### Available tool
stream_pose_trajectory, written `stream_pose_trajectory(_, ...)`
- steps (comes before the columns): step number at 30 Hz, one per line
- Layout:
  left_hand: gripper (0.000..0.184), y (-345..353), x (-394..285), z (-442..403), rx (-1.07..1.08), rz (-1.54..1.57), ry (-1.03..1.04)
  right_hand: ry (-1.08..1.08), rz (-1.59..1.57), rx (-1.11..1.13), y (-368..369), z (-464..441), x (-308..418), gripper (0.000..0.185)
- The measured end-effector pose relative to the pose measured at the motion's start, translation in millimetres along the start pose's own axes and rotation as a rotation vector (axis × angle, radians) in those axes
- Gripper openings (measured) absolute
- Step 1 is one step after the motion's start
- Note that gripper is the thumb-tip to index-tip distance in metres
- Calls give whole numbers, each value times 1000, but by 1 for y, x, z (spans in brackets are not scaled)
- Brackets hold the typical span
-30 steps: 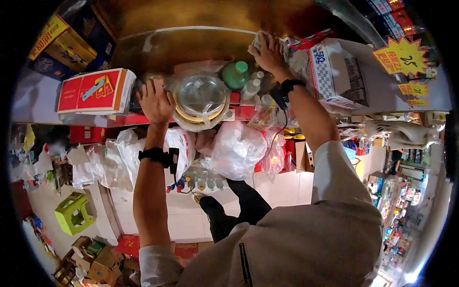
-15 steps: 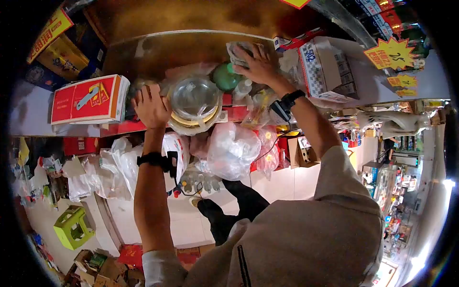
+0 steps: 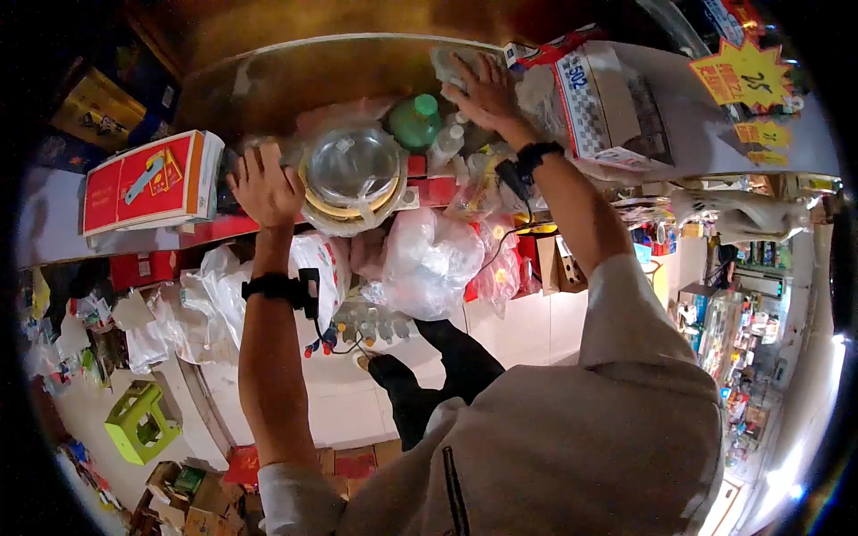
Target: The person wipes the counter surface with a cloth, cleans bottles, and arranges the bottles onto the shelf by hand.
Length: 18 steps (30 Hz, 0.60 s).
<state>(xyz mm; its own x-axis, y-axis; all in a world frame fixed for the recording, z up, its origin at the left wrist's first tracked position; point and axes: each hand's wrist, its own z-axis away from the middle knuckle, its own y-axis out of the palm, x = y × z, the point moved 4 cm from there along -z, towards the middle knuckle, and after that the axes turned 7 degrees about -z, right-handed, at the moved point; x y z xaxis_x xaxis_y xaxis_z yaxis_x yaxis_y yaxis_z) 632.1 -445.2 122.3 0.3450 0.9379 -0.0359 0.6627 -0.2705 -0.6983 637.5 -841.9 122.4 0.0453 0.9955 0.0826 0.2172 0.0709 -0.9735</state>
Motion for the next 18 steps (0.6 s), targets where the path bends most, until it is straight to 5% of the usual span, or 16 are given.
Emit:
stream_pose_trajectory(4,30,-5,-3,0,-28,2,-1,-248,-83,-65,-16,70,54,70)
stream_pose_trajectory(8,32,-8,-4,0,-2,-13,-3,-210,-137,3,-36,111,110,71)
stream_pose_trajectory(18,34,-7,-4,-2,68,-51,-17,-367,-233,-102,-20,61,180,70)
